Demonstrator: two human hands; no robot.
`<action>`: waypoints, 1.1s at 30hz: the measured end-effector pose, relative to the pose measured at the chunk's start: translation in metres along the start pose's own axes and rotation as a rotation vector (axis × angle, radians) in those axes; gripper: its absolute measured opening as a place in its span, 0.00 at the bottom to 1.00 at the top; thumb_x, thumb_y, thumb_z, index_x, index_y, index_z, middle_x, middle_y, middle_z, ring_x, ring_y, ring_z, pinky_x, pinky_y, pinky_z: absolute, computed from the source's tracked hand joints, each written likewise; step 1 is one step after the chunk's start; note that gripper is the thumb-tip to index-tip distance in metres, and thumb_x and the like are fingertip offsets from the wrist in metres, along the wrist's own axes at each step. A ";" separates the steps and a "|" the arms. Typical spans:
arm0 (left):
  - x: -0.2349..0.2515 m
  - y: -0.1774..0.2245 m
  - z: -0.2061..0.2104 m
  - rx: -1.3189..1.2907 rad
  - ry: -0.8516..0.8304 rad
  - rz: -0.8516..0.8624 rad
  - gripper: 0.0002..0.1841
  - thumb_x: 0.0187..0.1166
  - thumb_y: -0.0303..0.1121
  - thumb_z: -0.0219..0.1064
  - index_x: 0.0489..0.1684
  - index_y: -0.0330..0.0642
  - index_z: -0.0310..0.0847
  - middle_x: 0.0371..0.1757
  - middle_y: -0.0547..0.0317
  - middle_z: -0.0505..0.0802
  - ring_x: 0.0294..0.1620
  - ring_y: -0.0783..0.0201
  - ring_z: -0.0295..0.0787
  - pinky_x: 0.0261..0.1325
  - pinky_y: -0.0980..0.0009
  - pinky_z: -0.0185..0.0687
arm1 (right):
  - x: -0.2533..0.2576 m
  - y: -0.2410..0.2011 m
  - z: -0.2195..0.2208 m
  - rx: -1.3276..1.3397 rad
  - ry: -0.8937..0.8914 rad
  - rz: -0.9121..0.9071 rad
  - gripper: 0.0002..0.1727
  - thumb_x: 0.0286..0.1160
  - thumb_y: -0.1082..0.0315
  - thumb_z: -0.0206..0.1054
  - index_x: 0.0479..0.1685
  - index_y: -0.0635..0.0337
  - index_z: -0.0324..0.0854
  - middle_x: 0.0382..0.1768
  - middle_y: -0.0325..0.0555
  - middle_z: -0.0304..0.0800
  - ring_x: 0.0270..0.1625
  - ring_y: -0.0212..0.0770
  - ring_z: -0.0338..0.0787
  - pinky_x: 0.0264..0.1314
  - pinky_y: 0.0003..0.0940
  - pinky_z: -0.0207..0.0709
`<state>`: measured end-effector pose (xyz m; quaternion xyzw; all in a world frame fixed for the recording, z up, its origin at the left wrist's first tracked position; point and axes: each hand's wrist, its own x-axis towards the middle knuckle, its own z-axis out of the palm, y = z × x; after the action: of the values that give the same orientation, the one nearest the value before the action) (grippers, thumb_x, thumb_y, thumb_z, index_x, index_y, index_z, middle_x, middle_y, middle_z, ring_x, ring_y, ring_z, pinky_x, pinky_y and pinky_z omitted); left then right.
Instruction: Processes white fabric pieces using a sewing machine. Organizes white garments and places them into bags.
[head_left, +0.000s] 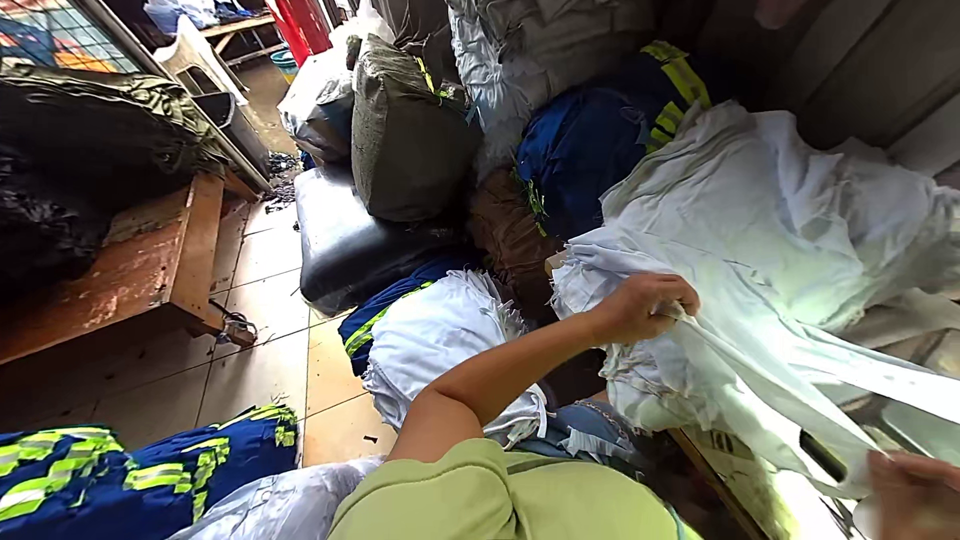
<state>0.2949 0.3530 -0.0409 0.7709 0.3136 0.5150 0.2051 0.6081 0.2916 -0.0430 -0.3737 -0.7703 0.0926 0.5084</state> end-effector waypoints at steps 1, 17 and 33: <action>0.010 0.000 0.001 -0.112 -0.054 -0.064 0.10 0.73 0.13 0.58 0.40 0.21 0.88 0.40 0.43 0.93 0.45 0.63 0.89 0.54 0.69 0.82 | -0.006 0.002 0.002 0.053 -0.009 0.042 0.07 0.81 0.78 0.61 0.40 0.79 0.74 0.37 0.35 0.85 0.42 0.09 0.81 0.50 0.09 0.77; 0.160 0.038 0.178 0.170 -0.824 0.332 0.07 0.76 0.27 0.65 0.38 0.33 0.87 0.33 0.42 0.92 0.40 0.42 0.91 0.47 0.40 0.80 | -0.102 -0.011 -0.021 0.447 0.267 0.763 0.10 0.81 0.73 0.59 0.54 0.65 0.80 0.35 0.26 0.88 0.35 0.16 0.84 0.41 0.15 0.80; 0.139 0.053 0.188 0.166 -0.551 0.151 0.07 0.74 0.20 0.65 0.31 0.41 0.86 0.27 0.54 0.89 0.30 0.57 0.87 0.35 0.54 0.79 | -0.079 0.023 -0.027 0.490 0.333 0.650 0.03 0.78 0.75 0.63 0.41 0.62 0.82 0.26 0.27 0.84 0.26 0.16 0.79 0.31 0.13 0.74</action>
<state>0.5211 0.4124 0.0131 0.9170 0.2288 0.2727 0.1800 0.6581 0.2479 -0.0991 -0.4748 -0.4758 0.3661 0.6436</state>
